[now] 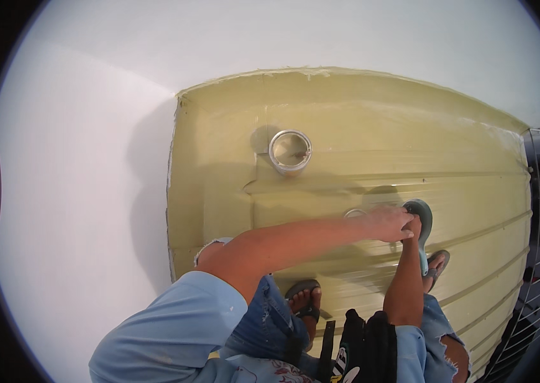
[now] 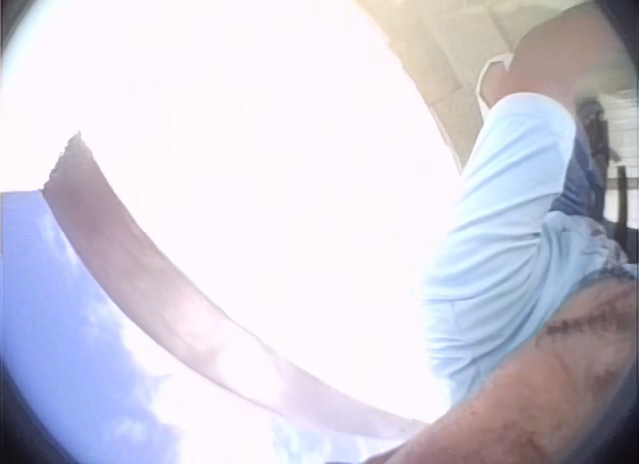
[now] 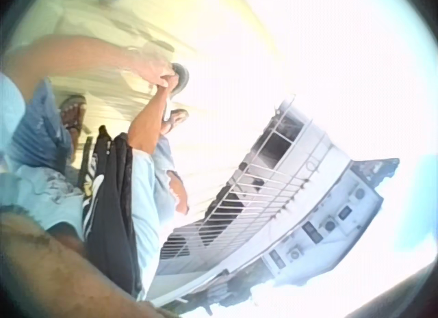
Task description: The person applies a light-colored coating to a corrugated roof using a paintbrush and a small container. They repeatedly dip the brush, spread the coating along the ridges, and smooth the surface with their hand. A small pitcher is also used to pour liquid onto the roof.
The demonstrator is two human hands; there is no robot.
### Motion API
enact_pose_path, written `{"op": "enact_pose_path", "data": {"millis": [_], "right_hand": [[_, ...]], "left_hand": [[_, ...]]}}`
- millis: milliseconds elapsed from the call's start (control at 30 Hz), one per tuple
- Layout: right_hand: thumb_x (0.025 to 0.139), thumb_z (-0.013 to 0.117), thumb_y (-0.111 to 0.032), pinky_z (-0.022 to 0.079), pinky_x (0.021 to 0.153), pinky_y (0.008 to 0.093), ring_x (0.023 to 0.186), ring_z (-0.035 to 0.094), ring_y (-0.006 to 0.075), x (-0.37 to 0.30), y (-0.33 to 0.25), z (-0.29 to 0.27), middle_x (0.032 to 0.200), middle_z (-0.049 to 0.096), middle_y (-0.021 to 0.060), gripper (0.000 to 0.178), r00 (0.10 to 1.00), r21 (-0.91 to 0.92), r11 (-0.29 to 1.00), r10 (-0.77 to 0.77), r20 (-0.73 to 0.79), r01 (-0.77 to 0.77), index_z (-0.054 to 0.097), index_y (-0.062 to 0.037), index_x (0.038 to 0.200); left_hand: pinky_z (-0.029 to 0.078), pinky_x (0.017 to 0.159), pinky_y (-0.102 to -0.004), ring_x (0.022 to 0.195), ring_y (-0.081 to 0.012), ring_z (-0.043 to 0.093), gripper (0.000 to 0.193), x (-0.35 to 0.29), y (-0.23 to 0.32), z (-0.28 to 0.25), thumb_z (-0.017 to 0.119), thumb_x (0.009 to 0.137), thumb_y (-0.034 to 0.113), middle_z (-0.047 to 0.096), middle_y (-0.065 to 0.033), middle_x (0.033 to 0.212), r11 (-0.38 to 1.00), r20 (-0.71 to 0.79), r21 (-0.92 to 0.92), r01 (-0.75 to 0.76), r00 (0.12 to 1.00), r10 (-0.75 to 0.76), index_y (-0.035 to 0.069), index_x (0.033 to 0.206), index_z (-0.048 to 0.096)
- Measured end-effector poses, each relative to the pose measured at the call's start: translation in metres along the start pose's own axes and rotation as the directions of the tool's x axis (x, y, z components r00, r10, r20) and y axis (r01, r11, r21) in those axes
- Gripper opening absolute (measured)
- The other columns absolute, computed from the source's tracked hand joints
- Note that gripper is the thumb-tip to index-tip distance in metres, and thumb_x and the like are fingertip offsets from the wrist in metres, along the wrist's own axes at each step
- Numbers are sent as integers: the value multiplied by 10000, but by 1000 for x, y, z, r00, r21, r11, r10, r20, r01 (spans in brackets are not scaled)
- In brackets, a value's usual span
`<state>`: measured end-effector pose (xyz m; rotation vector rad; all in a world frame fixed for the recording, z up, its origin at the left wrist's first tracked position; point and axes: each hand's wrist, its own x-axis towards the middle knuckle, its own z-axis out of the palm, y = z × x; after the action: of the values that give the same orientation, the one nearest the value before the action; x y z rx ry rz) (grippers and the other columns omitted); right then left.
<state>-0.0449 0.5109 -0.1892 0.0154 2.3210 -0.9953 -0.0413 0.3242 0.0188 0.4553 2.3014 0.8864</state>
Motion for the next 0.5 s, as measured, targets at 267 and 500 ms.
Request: {"op": "enact_pose_path", "data": {"millis": [267,500], "right_hand": [[863,731,-217,564,794,389,909,726,227,-10,-6,-1,991,785,156,289,977,104,993,77,-200,-57,763,-2,1053],[854,809,-281,540,604,361,653,699,171,-14,-18,-4,741,747,83,279,954,666,740,257,-152,-93,794,-5,893]], "left_hand": [[525,1019,-502,1181,-425,646,455,13,-17,52,675,966,362,657,-207,1282,995,-397,-102,10,916,-50,11,1254,673],[523,1033,-469,1194,-351,652,464,8,-24,24,689,976,367,676,-157,1285,999,-252,-18,-44,967,38,48,1314,691]]}}
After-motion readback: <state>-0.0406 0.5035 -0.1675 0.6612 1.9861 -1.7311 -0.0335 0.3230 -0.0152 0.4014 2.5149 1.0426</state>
